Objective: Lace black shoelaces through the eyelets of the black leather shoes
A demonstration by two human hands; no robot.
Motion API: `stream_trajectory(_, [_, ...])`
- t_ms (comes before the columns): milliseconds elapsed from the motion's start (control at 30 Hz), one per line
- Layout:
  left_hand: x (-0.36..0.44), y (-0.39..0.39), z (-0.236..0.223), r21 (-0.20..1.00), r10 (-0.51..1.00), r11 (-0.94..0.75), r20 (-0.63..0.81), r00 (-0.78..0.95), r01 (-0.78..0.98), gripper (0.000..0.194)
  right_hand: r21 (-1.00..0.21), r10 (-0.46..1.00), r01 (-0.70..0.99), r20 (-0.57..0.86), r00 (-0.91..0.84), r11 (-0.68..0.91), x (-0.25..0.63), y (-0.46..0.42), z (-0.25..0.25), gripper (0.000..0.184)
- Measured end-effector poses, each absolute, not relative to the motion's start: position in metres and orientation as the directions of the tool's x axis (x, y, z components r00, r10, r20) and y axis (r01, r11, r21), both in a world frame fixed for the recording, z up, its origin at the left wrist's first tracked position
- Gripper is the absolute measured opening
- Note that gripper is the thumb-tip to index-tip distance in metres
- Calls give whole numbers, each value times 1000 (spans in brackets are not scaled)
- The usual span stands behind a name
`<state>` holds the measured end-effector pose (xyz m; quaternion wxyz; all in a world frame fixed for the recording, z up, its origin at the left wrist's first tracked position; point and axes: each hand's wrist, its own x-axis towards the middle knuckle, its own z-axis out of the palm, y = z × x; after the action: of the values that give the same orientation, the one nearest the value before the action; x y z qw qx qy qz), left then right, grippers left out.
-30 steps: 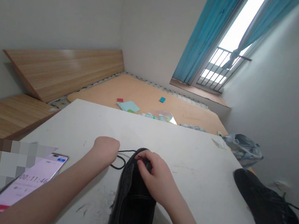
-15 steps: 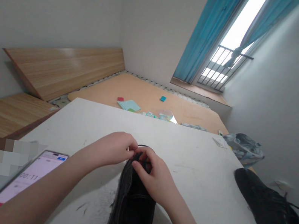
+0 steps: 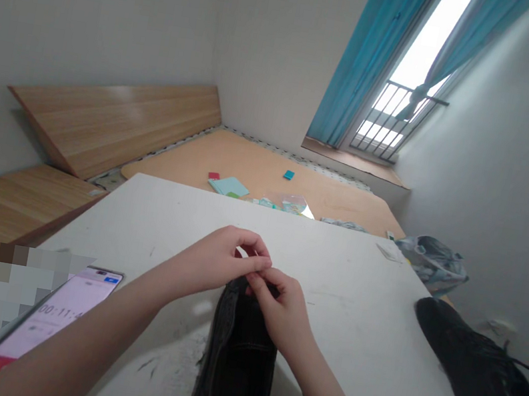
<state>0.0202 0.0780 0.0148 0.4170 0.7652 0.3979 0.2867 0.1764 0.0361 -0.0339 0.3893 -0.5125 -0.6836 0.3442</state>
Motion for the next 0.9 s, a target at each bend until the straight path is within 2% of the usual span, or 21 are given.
stream_trajectory(133, [18, 78, 16, 895, 874, -315, 142, 466, 317, 21, -895, 970, 385, 172, -171, 226, 176, 36, -38, 17])
stream_trajectory(200, [12, 79, 19, 879, 900, -312, 151, 409, 362, 24, -897, 977, 398, 140, -164, 195, 177, 37, -41, 22])
stream_trajectory(300, [2, 79, 21, 800, 915, -329, 139, 379, 501, 23, -861, 982, 478, 108, -158, 172, 178, 38, -43, 11])
stream_trajectory(400, [-2, 78, 19, 694, 891, -359, 58, 449, 624, 19, -816, 975, 540, 121, -188, 206, 179, 38, -39, 16])
stream_trajectory(567, [0, 74, 14, 559, 809, -392, -170, 563, 731, 23, -733, 950, 613, 155, -270, 294, 179, 34, -27, 19])
stream_trajectory(700, [1, 73, 14, 455, 802, -355, -300, 516, 817, 22, -653, 940, 688, 115, -322, 315, 178, 32, -22, 9])
stream_trajectory(800, [1, 72, 15, 381, 814, -331, -348, 466, 863, 21, -645, 947, 715, 45, -318, 271, 179, 32, -21, 10])
stream_trajectory(900, [1, 71, 16, 322, 824, -322, -369, 431, 890, 20, -648, 948, 721, 6, -318, 246, 182, 33, -21, 4])
